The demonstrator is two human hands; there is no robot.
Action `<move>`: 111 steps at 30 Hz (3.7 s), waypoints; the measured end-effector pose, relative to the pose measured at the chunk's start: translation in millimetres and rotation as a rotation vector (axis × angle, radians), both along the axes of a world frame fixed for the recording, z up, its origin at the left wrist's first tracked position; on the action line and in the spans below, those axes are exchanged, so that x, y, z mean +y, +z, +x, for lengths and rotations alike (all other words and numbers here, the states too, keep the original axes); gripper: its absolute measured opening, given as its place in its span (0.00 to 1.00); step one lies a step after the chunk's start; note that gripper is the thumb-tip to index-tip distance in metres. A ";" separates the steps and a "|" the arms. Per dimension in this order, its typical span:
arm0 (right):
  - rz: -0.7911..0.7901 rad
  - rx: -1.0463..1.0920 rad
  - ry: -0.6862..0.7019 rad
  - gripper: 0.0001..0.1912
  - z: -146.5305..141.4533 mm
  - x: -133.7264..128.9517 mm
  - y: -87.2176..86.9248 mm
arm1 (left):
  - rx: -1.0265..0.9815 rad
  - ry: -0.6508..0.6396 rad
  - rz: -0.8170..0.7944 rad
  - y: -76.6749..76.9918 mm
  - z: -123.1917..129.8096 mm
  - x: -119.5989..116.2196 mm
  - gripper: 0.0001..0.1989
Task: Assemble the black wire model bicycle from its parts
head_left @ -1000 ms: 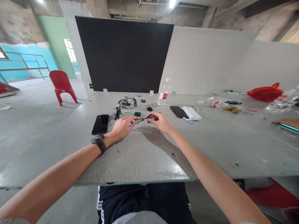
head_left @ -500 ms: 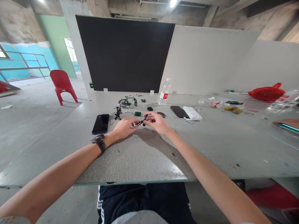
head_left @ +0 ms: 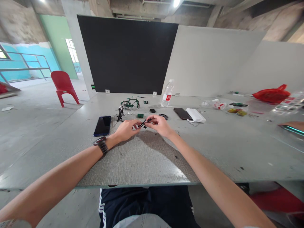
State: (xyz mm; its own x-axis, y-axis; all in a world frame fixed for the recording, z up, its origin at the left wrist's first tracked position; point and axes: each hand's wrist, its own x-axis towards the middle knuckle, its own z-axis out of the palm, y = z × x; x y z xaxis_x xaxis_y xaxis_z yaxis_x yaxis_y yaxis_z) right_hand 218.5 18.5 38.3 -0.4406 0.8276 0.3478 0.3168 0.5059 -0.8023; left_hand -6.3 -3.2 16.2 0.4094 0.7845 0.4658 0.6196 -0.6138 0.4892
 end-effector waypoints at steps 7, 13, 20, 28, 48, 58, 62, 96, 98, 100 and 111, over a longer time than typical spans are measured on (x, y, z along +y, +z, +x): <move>0.030 -0.023 -0.014 0.17 -0.5 0.6 -0.3 | -0.186 -0.049 -0.098 3.1 3.4 -2.6 0.07; 0.002 -0.003 -0.005 0.17 -2.0 -0.9 1.3 | -0.330 -0.094 -0.139 -1.8 2.3 1.4 0.07; -0.058 0.029 0.019 0.16 -4.4 -4.6 1.5 | -0.446 -0.168 -0.268 -4.7 2.3 3.1 0.10; -0.145 0.050 0.020 0.17 -6.4 -8.5 2.6 | -0.428 -0.167 -0.296 -4.0 2.6 2.3 0.12; -0.187 0.079 0.022 0.20 -9.1 -11.5 2.6 | -0.369 -0.101 -0.220 -3.3 0.9 5.2 0.12; -0.116 0.070 0.019 0.20 -8.8 -7.0 -1.0 | -0.326 -0.154 -0.220 -7.0 1.0 7.7 0.13; -0.114 0.076 0.017 0.19 -9.4 -6.4 -1.7 | -0.303 -0.150 -0.188 -7.5 1.2 7.2 0.13; -0.147 0.044 0.010 0.17 -9.4 -11.1 4.5 | -0.345 -0.103 -0.230 -5.0 1.7 6.4 0.17; -0.127 0.043 0.006 0.16 -9.0 -9.4 2.9 | -0.353 -0.141 -0.258 -5.1 1.7 6.7 0.18; -0.100 0.035 0.005 0.16 -8.5 -7.4 1.2 | -0.355 -0.173 -0.282 -5.5 1.6 7.2 0.18; -0.089 -0.017 0.056 0.14 -7.4 -1.2 -4.4 | -0.288 -0.242 -0.324 -8.0 0.2 9.0 0.16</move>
